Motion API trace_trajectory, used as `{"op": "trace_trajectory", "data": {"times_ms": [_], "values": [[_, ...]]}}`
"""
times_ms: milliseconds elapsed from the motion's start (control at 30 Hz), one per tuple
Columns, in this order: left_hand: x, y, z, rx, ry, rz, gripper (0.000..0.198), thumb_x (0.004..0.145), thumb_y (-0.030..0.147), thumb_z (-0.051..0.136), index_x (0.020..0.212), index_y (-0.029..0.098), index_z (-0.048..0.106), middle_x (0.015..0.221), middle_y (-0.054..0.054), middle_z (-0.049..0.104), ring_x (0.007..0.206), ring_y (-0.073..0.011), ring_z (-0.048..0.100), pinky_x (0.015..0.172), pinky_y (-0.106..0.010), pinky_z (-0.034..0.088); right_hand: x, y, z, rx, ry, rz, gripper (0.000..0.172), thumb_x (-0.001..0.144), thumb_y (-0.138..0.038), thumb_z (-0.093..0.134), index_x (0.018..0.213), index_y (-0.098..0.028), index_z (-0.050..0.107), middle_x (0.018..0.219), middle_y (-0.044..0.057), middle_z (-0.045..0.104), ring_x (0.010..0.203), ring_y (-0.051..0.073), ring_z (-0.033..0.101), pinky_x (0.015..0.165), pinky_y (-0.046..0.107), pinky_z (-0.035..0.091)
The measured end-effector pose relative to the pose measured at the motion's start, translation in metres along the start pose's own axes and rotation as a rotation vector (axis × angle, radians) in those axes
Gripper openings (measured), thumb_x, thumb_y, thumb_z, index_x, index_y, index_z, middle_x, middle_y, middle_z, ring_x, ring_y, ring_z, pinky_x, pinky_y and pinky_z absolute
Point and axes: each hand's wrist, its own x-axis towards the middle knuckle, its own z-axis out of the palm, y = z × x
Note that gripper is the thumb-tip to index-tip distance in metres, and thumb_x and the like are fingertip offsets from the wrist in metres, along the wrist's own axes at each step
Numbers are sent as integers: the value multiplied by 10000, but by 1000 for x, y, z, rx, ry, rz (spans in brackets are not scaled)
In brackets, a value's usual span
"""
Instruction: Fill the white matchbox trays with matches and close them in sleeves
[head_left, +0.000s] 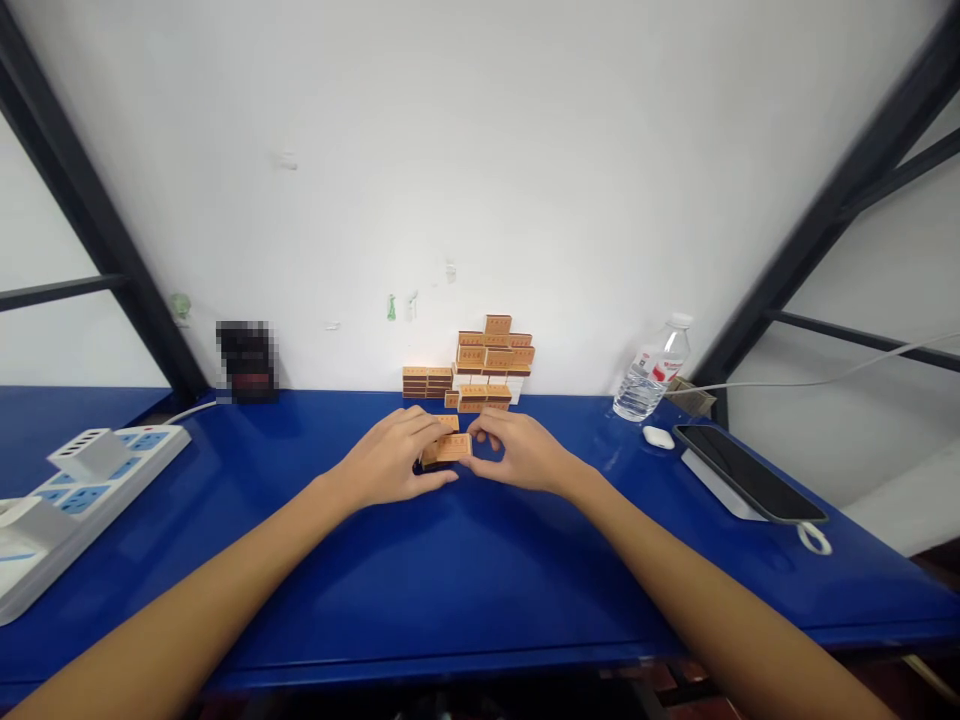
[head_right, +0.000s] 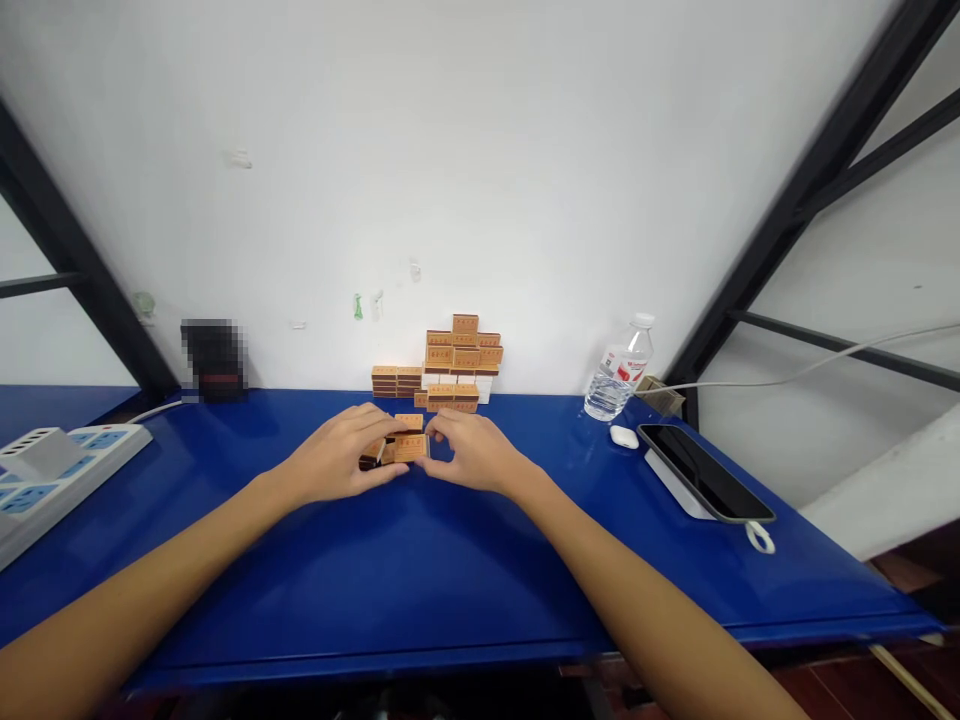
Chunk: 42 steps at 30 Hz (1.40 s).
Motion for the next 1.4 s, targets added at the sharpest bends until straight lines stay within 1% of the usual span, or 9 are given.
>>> {"op": "trace_trajectory", "data": {"times_ms": [167, 367, 467, 600, 733, 900, 1067, 1233, 1400], "values": [[-2, 1, 9, -38, 0, -3, 444, 967, 423, 659, 1350, 210, 590, 1095, -91, 706, 1025, -266, 624, 896, -414, 506, -1, -7, -3, -25, 58, -58, 233, 915, -405, 707, 947, -181, 650, 859, 37, 662, 725, 156, 585, 661, 275, 416], [0, -5, 9, -255, 66, -206, 406, 891, 422, 763, 1252, 259, 669, 1080, -54, 722, 984, -233, 658, 852, -367, 539, -3, -3, -4, 19, 133, -46, 234, 935, -406, 680, 1013, -186, 669, 896, 45, 664, 756, 159, 587, 697, 291, 443], [1, -7, 9, -310, 132, -272, 361, 873, 443, 773, 1161, 240, 697, 1075, -56, 725, 959, -223, 680, 841, -356, 553, -2, -1, -4, 163, 162, 56, 271, 928, -427, 679, 1074, -197, 681, 920, 39, 680, 699, 139, 576, 694, 293, 468], [2, -9, 8, -255, 268, -291, 339, 870, 424, 776, 1119, 208, 696, 1053, -66, 745, 957, -234, 683, 847, -371, 551, 3, -11, 2, 546, 273, 335, 344, 940, -532, 621, 984, -194, 673, 865, 39, 686, 649, 136, 575, 578, 262, 470], [1, -8, 10, -234, 296, -255, 317, 887, 421, 762, 1116, 211, 699, 1030, -68, 748, 953, -234, 676, 840, -371, 553, 6, -23, 11, 795, 158, 451, 423, 882, -623, 654, 892, -201, 629, 699, -4, 612, 500, 110, 496, 439, 234, 414], [0, -5, 13, -170, 289, -219, 294, 882, 390, 775, 1099, 204, 708, 989, -68, 747, 920, -236, 657, 795, -366, 537, 5, -25, 14, 791, 295, 476, 413, 851, -600, 700, 891, -192, 647, 677, -3, 597, 517, 112, 508, 432, 224, 422], [1, -1, 14, -84, 338, -228, 230, 867, 343, 786, 1036, 200, 724, 896, -54, 741, 853, -232, 635, 765, -369, 506, 4, -22, 15, 838, 239, 461, 414, 865, -575, 698, 1001, -184, 694, 715, -5, 622, 480, 105, 510, 409, 234, 436], [2, 1, 14, -40, 356, -245, 286, 838, 392, 821, 1029, 202, 724, 901, -43, 748, 858, -234, 633, 804, -388, 489, 4, -22, 11, 832, 331, 508, 433, 846, -592, 706, 946, -171, 709, 732, 12, 632, 530, 114, 536, 426, 230, 466], [0, 3, 14, -1, 328, -209, 281, 886, 421, 771, 1043, 193, 721, 939, -58, 752, 871, -236, 636, 803, -393, 479, 2, -26, 13, 865, 168, 430, 389, 865, -550, 707, 1010, -188, 713, 791, 10, 669, 495, 100, 538, 435, 241, 487]]}}
